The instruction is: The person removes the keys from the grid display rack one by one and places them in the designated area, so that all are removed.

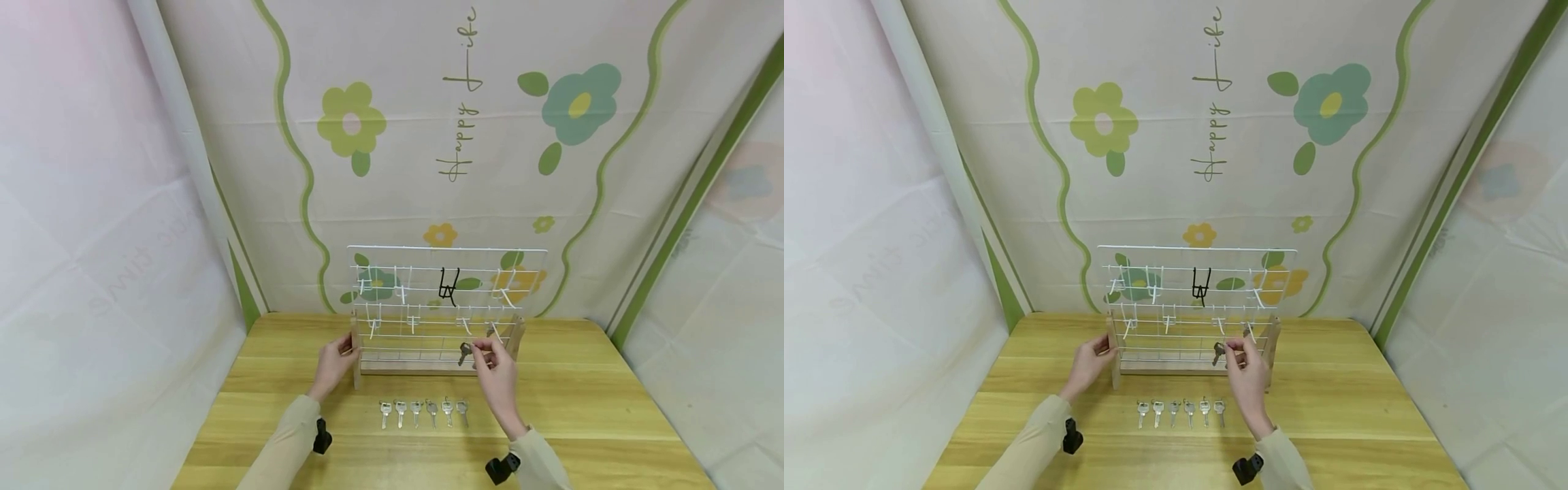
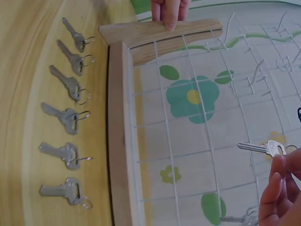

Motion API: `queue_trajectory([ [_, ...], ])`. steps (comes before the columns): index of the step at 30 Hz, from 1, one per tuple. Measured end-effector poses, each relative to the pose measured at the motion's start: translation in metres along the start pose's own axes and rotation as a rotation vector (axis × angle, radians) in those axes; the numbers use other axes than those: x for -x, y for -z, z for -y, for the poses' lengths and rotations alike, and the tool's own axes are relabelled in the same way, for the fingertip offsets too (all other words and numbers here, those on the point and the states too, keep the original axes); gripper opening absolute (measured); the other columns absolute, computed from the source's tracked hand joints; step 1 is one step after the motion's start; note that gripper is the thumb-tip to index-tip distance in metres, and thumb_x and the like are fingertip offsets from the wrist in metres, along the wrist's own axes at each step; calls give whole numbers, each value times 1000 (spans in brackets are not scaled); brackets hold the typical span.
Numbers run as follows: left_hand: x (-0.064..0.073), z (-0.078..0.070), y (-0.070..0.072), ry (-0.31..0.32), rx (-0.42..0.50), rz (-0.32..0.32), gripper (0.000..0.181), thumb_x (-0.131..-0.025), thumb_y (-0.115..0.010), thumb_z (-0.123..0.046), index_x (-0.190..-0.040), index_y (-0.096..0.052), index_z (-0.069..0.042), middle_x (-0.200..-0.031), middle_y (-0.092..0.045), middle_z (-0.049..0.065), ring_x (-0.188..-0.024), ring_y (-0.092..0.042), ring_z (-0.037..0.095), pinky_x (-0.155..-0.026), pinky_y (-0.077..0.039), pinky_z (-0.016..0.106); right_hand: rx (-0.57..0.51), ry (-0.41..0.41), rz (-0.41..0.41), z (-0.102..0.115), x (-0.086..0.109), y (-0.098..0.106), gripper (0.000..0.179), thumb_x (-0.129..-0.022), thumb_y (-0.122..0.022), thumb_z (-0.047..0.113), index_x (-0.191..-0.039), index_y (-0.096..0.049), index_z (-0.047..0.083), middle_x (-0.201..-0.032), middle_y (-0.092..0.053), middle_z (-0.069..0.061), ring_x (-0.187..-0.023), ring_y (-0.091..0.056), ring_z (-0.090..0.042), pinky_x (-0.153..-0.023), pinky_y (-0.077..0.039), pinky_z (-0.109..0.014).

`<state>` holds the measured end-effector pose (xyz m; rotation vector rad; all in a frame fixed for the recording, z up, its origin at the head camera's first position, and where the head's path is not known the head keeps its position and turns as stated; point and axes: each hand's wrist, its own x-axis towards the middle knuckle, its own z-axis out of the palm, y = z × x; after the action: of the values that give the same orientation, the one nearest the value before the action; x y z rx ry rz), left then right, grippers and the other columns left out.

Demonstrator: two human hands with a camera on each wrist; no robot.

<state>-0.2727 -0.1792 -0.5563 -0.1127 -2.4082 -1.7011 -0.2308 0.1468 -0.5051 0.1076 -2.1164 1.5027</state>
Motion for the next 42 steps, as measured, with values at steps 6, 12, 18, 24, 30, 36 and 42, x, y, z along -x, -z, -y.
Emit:
queue_trajectory([
  [6, 1, -1, 0, -6, -7, 0, 46, -91, -67, 2, -133, -54, 13, -128, -62, 33, -114, -66, 42, -88, -63, 36, 71, -16, 45, -8, 11, 9, 4, -90, -66, -6, -93, -68, -5, -85, -70, -21, -53, -49, 2, -41, -37, -12],
  [12, 2, -2, 1, -8, 4, 2, 46, -91, -67, 1, -133, -54, 14, -127, -62, 33, -114, -66, 43, -88, -63, 36, 165, -23, 142, -46, 20, 19, 3, -91, -67, 1, -91, -69, -2, -82, -71, -15, -55, -53, 1, -43, -43, -16],
  [18, 1, -2, 1, -4, -1, -4, 46, -90, -67, 1, -133, -54, 13, -127, -62, 33, -113, -66, 42, -88, -63, 36, 246, -100, 221, -71, 28, 26, 4, -89, -67, 1, -91, -68, -2, -82, -71, -11, -58, -55, -3, -47, -45, -16],
  [24, 1, -2, 1, -3, 1, -5, 46, -90, -67, 1, -133, -54, 13, -128, -62, 33, -114, -65, 43, -88, -63, 36, 323, -183, 312, -84, 31, 32, 4, -89, -68, 0, -92, -70, 0, -88, -73, -11, -72, -62, -10, -58, -50, -14],
  [30, 1, -2, 1, -5, 4, -4, 47, -90, -67, 1, -133, -54, 13, -128, -62, 32, -115, -65, 43, -89, -63, 36, 358, -254, 382, -95, 32, 33, 6, -89, -67, 2, -94, -70, 2, -88, -72, -9, -77, -61, -10, -57, -50, -14],
  [36, 1, -4, 2, 9, 13, -2, 47, -90, -67, 2, -133, -54, 12, -129, -62, 32, -115, -65, 42, -90, -62, 36, 403, -240, 411, -104, 32, 30, 4, -89, -69, 6, -91, -70, 2, -84, -69, -4, -74, -58, -7, -61, -48, -15],
  [42, 2, -4, 2, 5, 13, -3, 47, -90, -67, 2, -133, -54, 13, -128, -62, 32, -115, -65, 42, -89, -63, 34, 420, -226, 420, -106, 33, 29, 9, -89, -72, 10, -88, -69, 2, -81, -69, -3, -73, -57, -8, -62, -46, -18],
])
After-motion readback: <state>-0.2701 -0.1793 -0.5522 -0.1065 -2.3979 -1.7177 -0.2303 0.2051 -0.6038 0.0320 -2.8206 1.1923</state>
